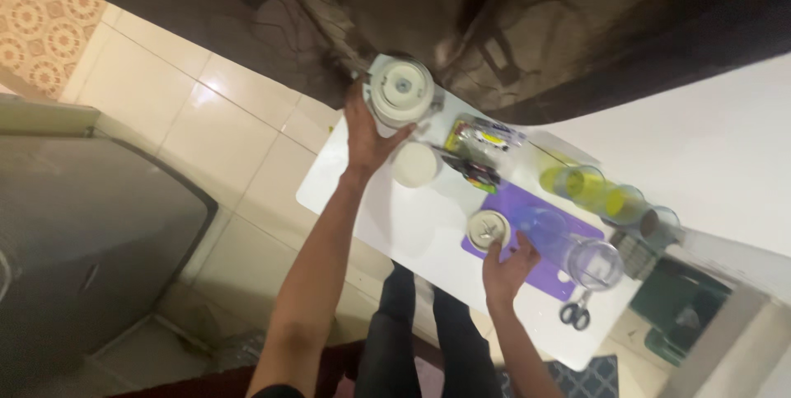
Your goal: The person rinses a blender jar and blade assembly under a sink tap, carries them to a small table, and pours a blended yellow mixture from the jar into a cup. The person then reassembles the jar onto the blender base, returns to the sink, and rinses the jar and blade again by hand under running water.
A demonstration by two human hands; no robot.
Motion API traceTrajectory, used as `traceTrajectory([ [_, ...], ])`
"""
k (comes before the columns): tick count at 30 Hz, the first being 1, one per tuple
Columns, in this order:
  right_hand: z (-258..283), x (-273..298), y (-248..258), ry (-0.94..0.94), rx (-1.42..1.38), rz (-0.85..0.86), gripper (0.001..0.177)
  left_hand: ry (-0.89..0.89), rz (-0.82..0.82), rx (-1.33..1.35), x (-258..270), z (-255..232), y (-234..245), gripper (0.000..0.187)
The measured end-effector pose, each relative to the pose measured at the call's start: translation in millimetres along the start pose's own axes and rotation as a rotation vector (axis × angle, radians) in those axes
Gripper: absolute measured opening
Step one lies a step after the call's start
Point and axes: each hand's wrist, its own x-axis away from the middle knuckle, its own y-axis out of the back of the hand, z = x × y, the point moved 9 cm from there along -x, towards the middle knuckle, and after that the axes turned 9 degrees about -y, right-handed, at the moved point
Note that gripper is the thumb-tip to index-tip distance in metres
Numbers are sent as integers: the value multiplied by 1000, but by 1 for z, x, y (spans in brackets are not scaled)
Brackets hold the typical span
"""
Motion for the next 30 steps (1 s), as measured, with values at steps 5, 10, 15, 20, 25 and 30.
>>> traceTrajectory([
  [5,167,3,-57,393,-269,282,46,-79,83,-78,-16,14,-13,126],
  [10,290,-42,-123,729,-99,310,87,-16,194,59,-22,28,-15,129],
  [15,318,-46,-143,732,-176,575,99,20,277,70,-29,45,-16,121],
  [20,316,-54,-162,530,41,719,109,-71,198,18,-22,43,-12,118],
  [25,340,-38,-178,676,19,829,116,100,9,94,-2,51,17,113],
  [30,337,-29,-199,661,64,836,122,93,-20,89,7,54,40,111],
])
